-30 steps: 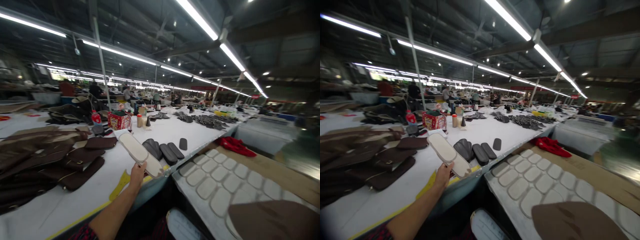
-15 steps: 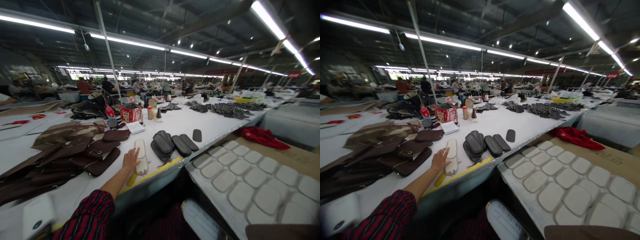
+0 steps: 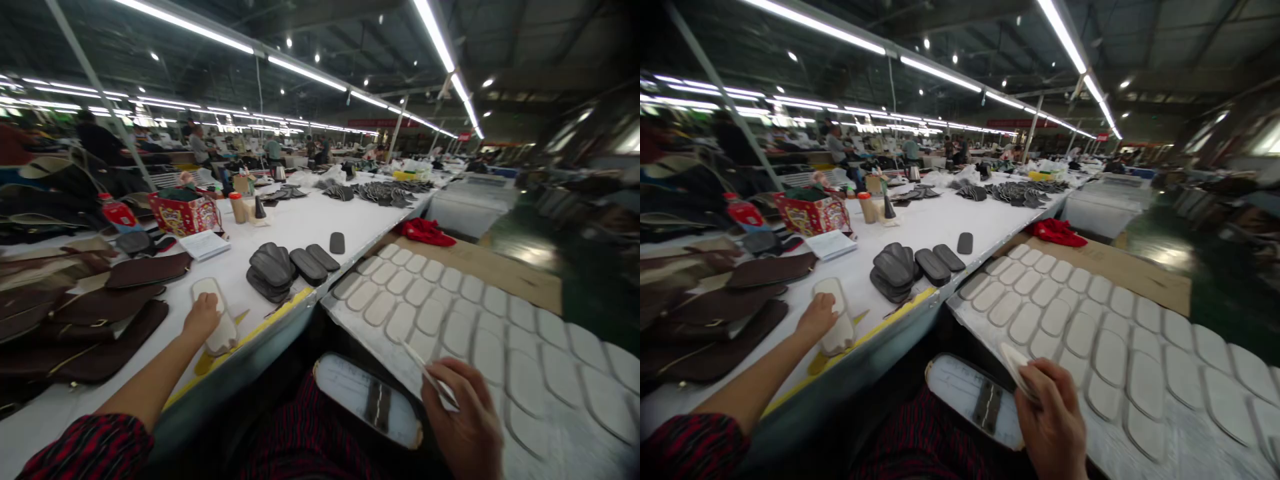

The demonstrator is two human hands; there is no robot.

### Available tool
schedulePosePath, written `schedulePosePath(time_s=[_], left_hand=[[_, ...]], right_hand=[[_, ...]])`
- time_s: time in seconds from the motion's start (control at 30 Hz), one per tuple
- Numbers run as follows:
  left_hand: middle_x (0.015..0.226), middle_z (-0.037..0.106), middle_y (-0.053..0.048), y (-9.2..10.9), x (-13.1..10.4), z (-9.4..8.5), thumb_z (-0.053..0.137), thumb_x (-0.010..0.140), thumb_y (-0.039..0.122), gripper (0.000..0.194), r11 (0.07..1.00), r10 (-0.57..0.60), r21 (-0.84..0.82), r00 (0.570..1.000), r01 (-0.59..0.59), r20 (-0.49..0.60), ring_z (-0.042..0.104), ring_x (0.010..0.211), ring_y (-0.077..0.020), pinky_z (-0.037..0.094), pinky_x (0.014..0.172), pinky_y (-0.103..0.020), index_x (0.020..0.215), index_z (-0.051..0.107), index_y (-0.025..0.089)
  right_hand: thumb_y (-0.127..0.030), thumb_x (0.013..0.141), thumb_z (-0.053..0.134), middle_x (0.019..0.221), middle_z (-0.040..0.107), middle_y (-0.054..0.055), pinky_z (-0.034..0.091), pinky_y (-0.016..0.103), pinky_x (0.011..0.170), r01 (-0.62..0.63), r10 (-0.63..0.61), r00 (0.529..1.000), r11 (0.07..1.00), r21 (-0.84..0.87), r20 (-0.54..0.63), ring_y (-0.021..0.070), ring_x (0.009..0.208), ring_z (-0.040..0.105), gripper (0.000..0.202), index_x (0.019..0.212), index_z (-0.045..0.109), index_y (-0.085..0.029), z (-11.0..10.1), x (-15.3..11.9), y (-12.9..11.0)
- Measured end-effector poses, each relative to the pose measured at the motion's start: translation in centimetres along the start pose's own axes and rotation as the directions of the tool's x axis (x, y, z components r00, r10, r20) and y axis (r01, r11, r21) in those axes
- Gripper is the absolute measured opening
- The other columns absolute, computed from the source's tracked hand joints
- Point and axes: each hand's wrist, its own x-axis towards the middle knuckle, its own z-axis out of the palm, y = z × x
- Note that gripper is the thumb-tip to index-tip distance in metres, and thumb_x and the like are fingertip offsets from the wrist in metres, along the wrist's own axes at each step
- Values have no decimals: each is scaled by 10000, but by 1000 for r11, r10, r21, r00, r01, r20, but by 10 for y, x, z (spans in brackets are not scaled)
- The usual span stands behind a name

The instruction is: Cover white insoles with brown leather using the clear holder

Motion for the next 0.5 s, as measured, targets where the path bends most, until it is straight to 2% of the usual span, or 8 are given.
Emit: schedulePosePath(time_s=[0.1,0.17,0.2,0.27,0.3,0.33,0.4,0.5], left_hand=[[989,515,-94,22,-6,10,487,761,140,95,997,56,-46,998,-56,1,475,1011,-242,381,876,-382,850,518,129],[931,542,-66,53,-37,15,475,779,230,135,978,93,-197,992,-76,82,522,929,-217,427,808,-327,890,512,162],[928,559,-65,72,-61,19,464,801,299,210,882,122,-470,961,9,246,542,890,-212,451,754,-314,964,508,174],[1017,570,-88,113,-116,28,428,819,442,393,515,349,-769,728,378,591,560,906,-229,474,701,-331,1140,460,217],[1018,581,-102,131,-142,33,469,797,463,443,370,442,-744,599,556,668,568,904,-238,474,698,-336,1161,467,211],[985,598,-105,146,-164,38,525,777,437,444,270,488,-686,518,676,702,578,885,-235,468,710,-330,1149,496,196],[875,630,-100,164,-193,48,626,716,373,409,118,536,-615,471,779,700,597,792,-208,459,704,-296,1052,576,144],[824,639,-96,161,-200,59,693,658,277,384,79,548,-516,395,853,737,605,731,-185,463,694,-283,995,607,115]], right_hand=[[-129,788,476,988,519,76,457,333,758,97,-87,985,993,-62,150,188,882,524,198,944,567,-209,8,-7,-12],[-87,788,434,977,537,80,442,358,773,183,-157,960,978,-98,230,199,891,512,252,958,576,-207,17,-14,-27],[-76,790,421,973,551,83,432,370,776,222,-189,948,969,-107,258,207,894,508,267,961,583,-202,22,-19,-36],[-80,798,412,974,580,86,414,382,771,284,-244,921,954,-98,303,226,907,503,273,970,593,-190,33,-30,-55],[-87,800,411,977,593,86,408,380,772,303,-263,910,950,-79,320,230,912,505,275,981,594,-181,38,-35,-63],[-94,798,415,982,603,84,402,376,784,316,-281,896,948,-49,343,227,917,509,282,1005,590,-171,41,-39,-69],[-127,784,447,1046,603,84,382,374,850,343,-318,848,939,17,425,223,967,511,336,1101,553,-158,38,-44,-69],[-314,740,555,1262,483,103,319,439,944,409,-363,752,912,43,551,289,1153,412,575,1281,408,-183,14,-44,-44]])
